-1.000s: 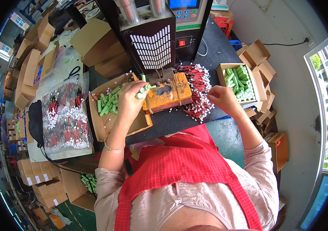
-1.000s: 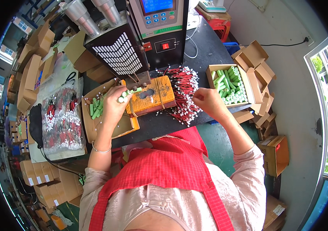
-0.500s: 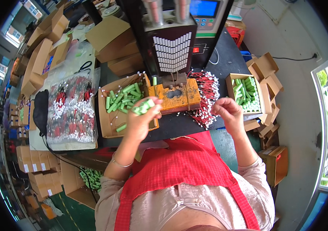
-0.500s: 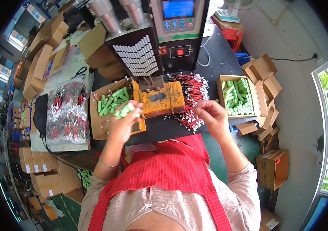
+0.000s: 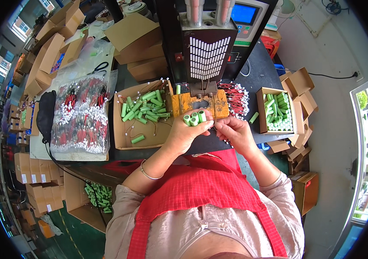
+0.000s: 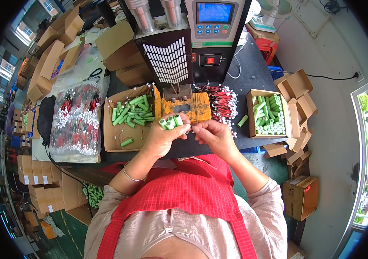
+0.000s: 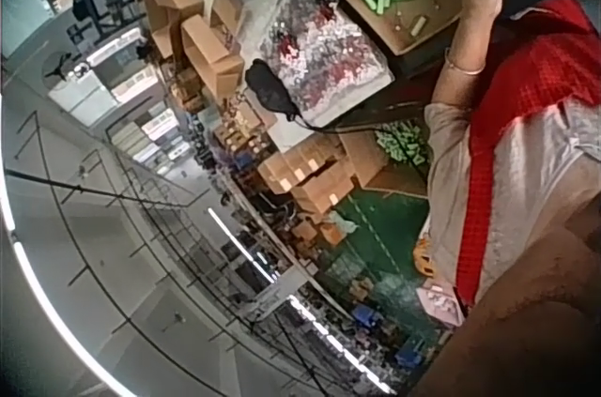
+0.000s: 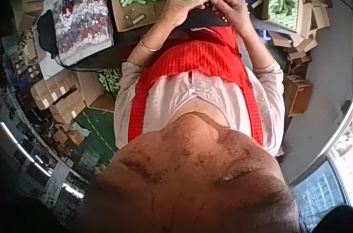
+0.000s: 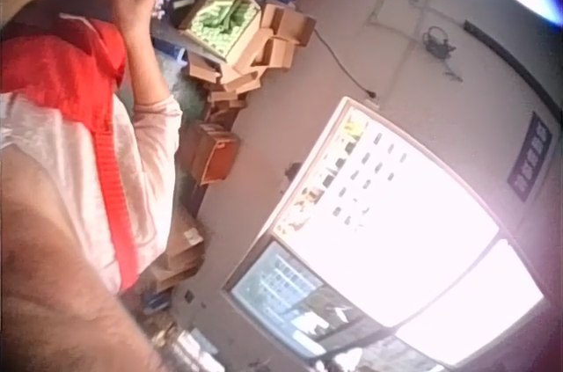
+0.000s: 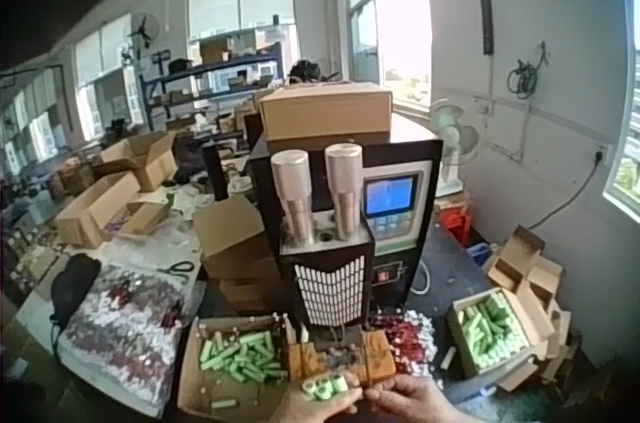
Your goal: Spot welding individual battery cells together to create a battery pack.
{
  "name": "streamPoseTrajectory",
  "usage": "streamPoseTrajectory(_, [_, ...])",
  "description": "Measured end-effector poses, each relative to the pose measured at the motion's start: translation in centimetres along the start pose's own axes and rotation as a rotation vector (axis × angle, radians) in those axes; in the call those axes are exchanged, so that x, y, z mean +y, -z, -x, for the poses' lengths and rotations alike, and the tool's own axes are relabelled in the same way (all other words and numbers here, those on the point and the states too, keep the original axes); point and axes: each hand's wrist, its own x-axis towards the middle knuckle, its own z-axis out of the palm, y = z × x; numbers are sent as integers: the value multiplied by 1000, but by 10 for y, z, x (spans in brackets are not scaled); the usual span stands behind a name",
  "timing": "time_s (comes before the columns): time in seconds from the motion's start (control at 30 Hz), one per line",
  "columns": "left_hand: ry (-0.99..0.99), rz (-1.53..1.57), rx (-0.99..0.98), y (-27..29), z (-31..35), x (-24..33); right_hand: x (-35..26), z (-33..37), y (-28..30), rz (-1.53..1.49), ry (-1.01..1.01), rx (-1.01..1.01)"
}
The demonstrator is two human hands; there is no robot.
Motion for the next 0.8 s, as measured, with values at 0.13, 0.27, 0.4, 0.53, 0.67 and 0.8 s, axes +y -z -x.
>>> streamPoseTrajectory(0.13, [-465, -804, 37, 11, -15, 14, -5, -20, 4, 53, 76, 62])
streamPoseTrajectory(0.27, [-595, -1016, 123, 20, -33, 11, -13, -38, 1, 64, 71, 65])
streamPoseTrajectory(0.4, [-605, -1131, 128, 19, -38, 10, -18, -43, -1, 109, 29, 71])
streamPoseTrajectory(0.53, [-625, -1117, 135, 16, -39, 15, -25, -45, -6, 114, -46, 111])
streamPoseTrajectory(0.67, [-482, -1142, 209, 16, -37, 11, -18, -51, -4, 129, -13, 101])
streamPoseTrajectory(0.8, [-608, -1245, 154, 13, -34, 22, -27, -44, 4, 138, -89, -12])
